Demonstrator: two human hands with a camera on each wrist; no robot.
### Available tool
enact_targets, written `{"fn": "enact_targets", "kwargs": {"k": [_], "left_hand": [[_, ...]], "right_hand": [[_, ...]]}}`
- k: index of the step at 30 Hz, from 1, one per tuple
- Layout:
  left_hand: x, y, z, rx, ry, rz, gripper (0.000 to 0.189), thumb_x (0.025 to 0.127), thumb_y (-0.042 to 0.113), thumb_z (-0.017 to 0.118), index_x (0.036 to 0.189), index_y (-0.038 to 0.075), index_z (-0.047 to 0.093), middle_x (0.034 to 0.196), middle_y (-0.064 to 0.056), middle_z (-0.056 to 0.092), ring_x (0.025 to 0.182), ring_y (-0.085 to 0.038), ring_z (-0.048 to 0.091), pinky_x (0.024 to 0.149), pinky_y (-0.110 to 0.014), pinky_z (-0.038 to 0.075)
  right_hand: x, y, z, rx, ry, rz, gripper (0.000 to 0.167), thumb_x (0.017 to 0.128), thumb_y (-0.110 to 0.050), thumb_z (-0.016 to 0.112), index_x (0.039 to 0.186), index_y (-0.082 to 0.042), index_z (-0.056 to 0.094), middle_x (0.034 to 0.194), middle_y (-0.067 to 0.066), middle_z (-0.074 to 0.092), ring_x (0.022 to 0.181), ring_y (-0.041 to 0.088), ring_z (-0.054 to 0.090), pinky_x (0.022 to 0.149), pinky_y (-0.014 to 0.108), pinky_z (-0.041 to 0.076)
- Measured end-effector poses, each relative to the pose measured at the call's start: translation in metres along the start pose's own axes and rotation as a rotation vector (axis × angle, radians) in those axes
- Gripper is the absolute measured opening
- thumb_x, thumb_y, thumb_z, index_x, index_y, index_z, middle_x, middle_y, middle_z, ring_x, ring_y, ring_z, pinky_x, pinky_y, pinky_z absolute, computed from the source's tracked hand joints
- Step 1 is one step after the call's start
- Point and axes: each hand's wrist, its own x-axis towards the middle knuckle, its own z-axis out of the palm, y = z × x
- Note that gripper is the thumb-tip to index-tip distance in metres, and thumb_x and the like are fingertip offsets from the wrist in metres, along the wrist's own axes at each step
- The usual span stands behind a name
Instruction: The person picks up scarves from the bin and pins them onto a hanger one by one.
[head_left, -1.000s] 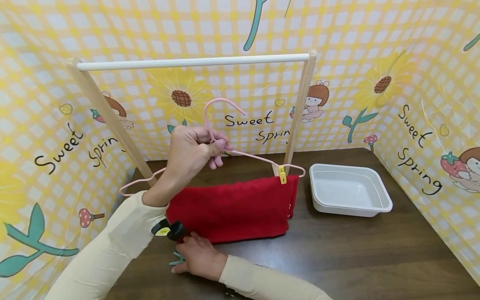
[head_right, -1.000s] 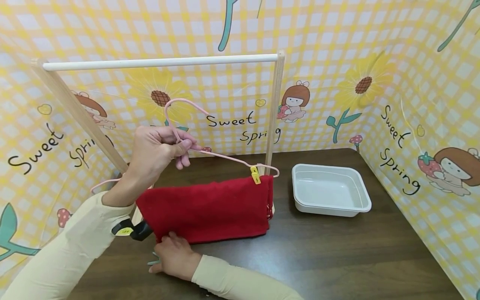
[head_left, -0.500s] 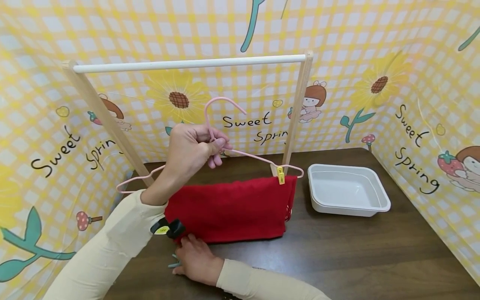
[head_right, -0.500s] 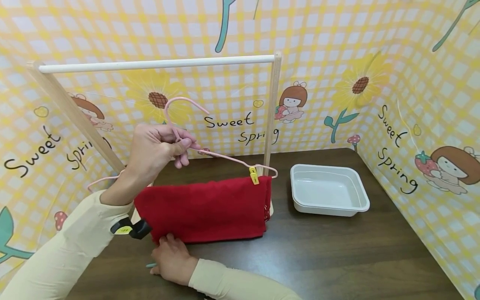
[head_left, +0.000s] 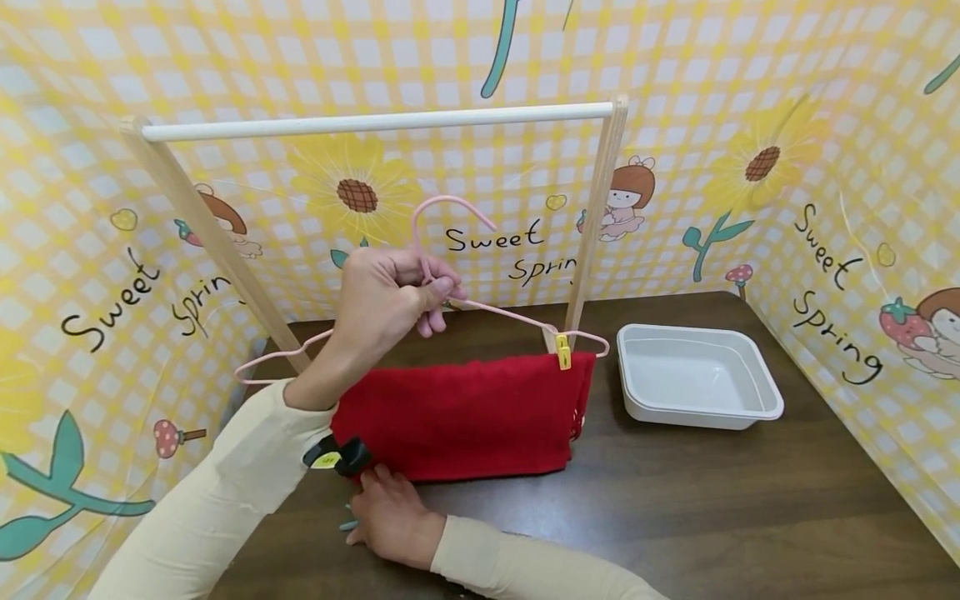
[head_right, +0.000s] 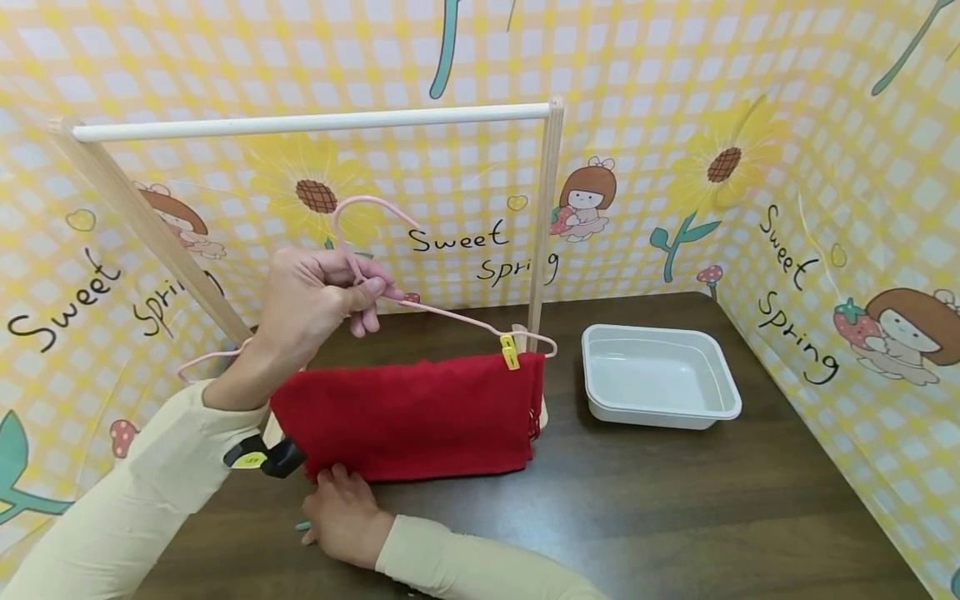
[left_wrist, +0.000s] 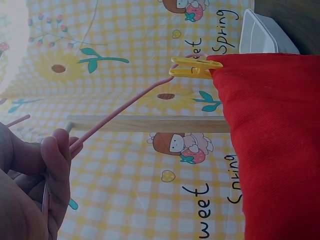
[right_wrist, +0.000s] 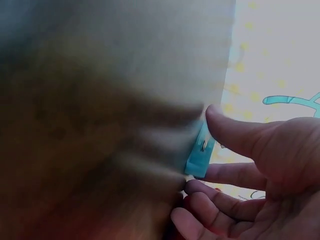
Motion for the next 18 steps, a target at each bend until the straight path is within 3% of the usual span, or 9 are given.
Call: {"fn": "enact_targets", "kwargs": {"k": [13,18], "left_hand": [[-0.002,0.000,0.000,0.000,-0.002,-0.009,0.010,0.088,-0.008,0.071,0.078,-0.010,0.074,0.074,-0.020,0.074,0.041,-0.016,0.060,0.039,-0.026,0.053],[-0.003,-0.002,0.000,-0.008,-0.010,-0.016,0.009,0.088,-0.009,0.071,0.080,-0.011,0.073,0.076,-0.024,0.074,0.040,-0.015,0.060,0.039,-0.025,0.053]], "right_hand": [[0.007,-0.005,-0.002,-0.051,0.020,-0.030,0.028,0.081,-0.060,0.074,0.083,-0.033,0.076,0.104,-0.010,0.067,0.108,0.009,0.053,0.062,0.017,0.042],[0.011,-0.007,0.000,-0.094,0.033,-0.034,0.030,0.084,-0.062,0.071,0.079,-0.033,0.076,0.096,-0.012,0.070,0.103,0.009,0.055,0.060,0.017,0.041]]}}
